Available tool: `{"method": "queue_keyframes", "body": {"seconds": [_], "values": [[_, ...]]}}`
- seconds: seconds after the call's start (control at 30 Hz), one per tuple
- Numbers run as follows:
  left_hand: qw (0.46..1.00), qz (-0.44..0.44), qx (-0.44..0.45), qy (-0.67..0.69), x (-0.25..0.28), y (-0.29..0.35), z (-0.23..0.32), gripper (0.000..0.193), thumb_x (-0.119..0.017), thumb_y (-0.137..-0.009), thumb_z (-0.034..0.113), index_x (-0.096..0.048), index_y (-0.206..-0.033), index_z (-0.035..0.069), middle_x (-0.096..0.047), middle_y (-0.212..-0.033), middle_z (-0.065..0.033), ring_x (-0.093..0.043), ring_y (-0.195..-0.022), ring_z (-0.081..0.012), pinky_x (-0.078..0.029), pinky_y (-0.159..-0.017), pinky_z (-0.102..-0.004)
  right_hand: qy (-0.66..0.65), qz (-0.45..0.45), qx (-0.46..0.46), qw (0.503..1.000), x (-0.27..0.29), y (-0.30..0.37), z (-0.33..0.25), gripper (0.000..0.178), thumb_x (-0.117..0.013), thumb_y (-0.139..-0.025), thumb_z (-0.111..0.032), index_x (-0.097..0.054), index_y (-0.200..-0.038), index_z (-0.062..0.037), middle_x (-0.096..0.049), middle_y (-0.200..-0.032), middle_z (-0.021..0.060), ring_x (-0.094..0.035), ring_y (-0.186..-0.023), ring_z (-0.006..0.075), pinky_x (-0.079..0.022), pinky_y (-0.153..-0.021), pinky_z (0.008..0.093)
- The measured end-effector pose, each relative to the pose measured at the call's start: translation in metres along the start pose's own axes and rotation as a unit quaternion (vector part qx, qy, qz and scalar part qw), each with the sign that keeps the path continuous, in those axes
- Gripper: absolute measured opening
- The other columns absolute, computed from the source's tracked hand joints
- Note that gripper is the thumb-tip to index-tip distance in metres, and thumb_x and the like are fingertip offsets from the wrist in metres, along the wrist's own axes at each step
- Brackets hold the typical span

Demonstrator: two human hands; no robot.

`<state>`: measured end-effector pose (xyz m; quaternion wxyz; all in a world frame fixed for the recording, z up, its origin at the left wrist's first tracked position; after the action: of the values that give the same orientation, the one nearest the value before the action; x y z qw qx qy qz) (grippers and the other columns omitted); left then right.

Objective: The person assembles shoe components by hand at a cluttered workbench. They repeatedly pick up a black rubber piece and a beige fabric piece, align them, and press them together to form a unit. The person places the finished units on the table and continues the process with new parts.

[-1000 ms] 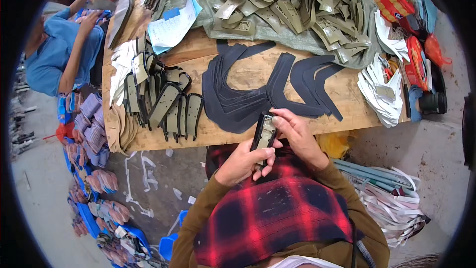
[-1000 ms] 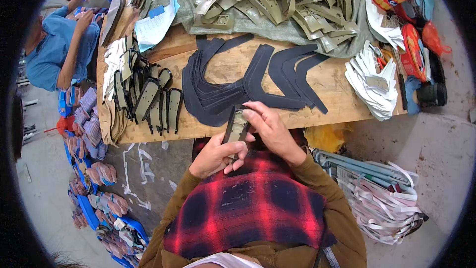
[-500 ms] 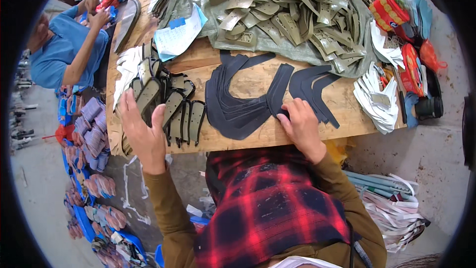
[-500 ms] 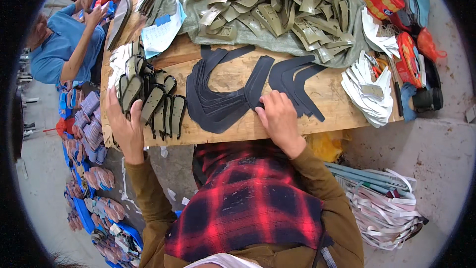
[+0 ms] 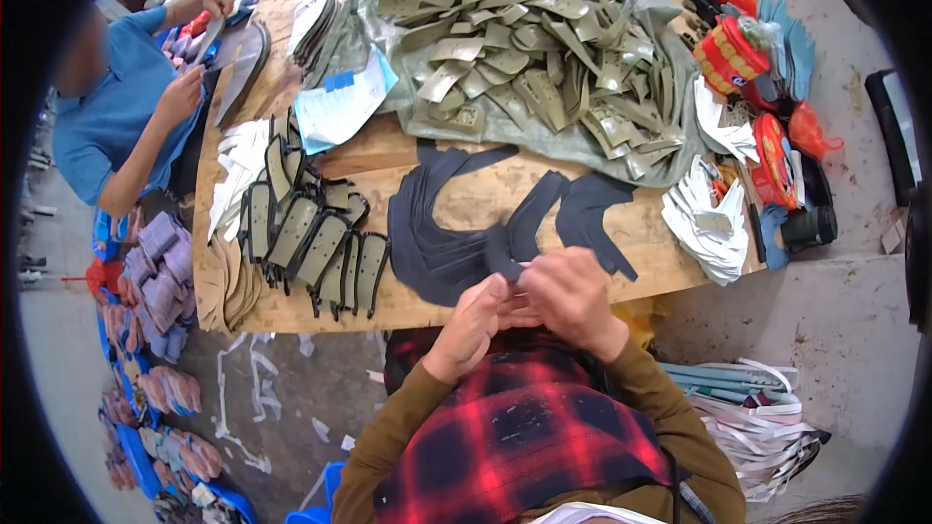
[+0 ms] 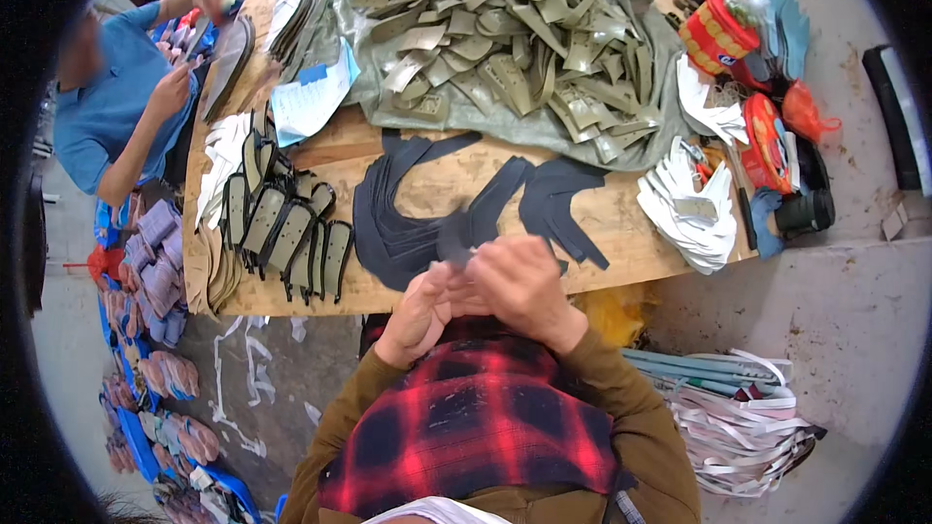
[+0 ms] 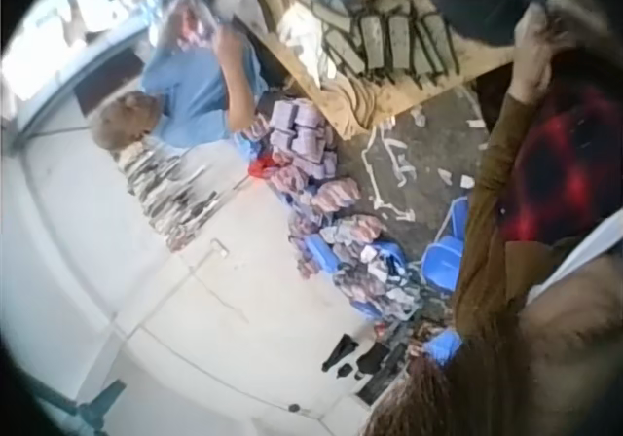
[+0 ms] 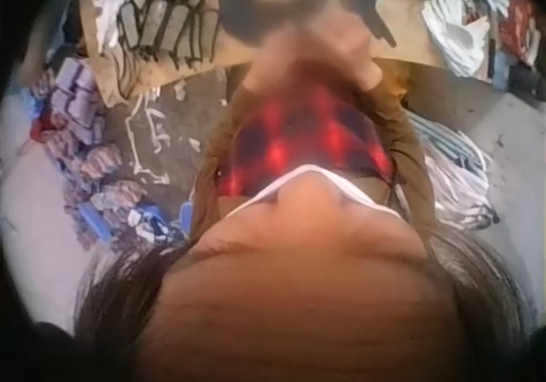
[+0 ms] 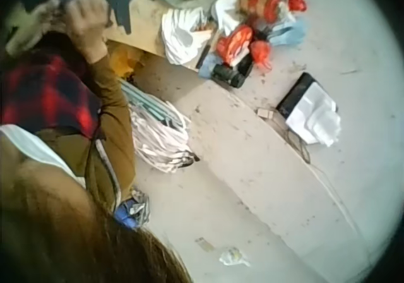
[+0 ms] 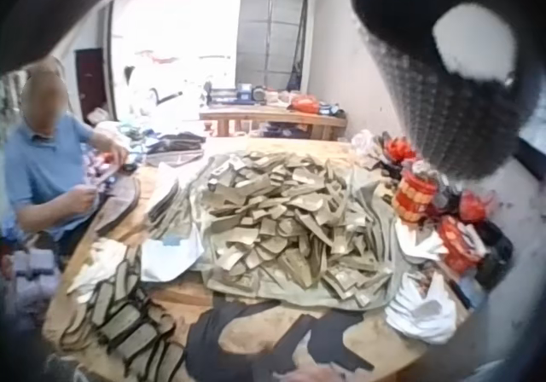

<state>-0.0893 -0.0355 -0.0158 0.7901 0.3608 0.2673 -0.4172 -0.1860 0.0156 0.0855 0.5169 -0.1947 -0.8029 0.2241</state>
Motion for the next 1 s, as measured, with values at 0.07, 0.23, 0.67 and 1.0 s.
{"method": "queue_keyframes", "body": {"seconds": [0.07,0.23,0.67,1.0], "values": [[1.0,0.004,-0.012,-0.025,0.007,-0.008,0.001,0.035,-0.049,-0.104,0.029,-0.057,-0.12,0.0,-0.065,-0.115,-0.0116,-0.066,-0.1,-0.0178,-0.059,-0.074,-0.0304,-0.041,-0.029,0.034,0.998,-0.002,-0.012,-0.012,0.02,-0.073,-0.074,-0.006,-0.065,-0.093,-0.0068,-0.065,-0.096,0.0089,-0.061,-0.087,0.0272,-0.046,-0.077,0.0371],[0.997,0.04,-0.063,0.006,0.01,0.008,0.029,0.032,-0.049,-0.104,0.027,-0.059,-0.122,0.003,-0.065,-0.118,-0.0091,-0.066,-0.099,-0.0138,-0.059,-0.073,-0.0292,-0.107,0.02,-0.094,0.99,-0.004,-0.045,0.06,0.017,-0.062,-0.088,-0.006,-0.068,-0.103,-0.0007,-0.066,-0.103,0.0132,-0.062,-0.098,0.0298,-0.05,-0.084,0.0377],[0.974,0.049,-0.161,0.152,0.033,0.045,0.062,0.027,-0.049,-0.1,0.011,-0.057,-0.122,-0.001,-0.059,-0.13,-0.0165,-0.053,-0.126,-0.03,-0.047,-0.107,-0.0402,-0.017,0.118,-0.22,0.968,-0.116,-0.216,0.204,0.028,-0.056,-0.092,-0.03,-0.057,-0.099,-0.0018,-0.067,-0.081,0.0232,-0.065,-0.076,0.0432,-0.05,-0.067,0.0494],[0.944,0.04,-0.188,0.267,0.039,0.047,0.077,0.034,-0.041,-0.106,0.026,-0.05,-0.13,0.003,-0.05,-0.14,-0.0214,-0.047,-0.132,-0.0294,-0.04,-0.114,-0.0442,-0.28,-0.15,-0.292,0.902,0.015,-0.041,0.106,0.009,-0.061,-0.092,-0.013,-0.06,-0.09,-0.0042,-0.056,-0.069,-0.0033,-0.052,-0.059,0.0032,-0.039,-0.052,0.02]]}}
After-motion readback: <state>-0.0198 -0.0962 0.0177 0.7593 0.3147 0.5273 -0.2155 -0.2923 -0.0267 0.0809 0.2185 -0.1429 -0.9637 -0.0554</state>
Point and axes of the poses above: each hand's wrist, its own y-axis away from the middle knuckle, its own x-axis out of the back of the hand, z = x × y, the point moved 8 cm from there along -y, towards the middle knuckle
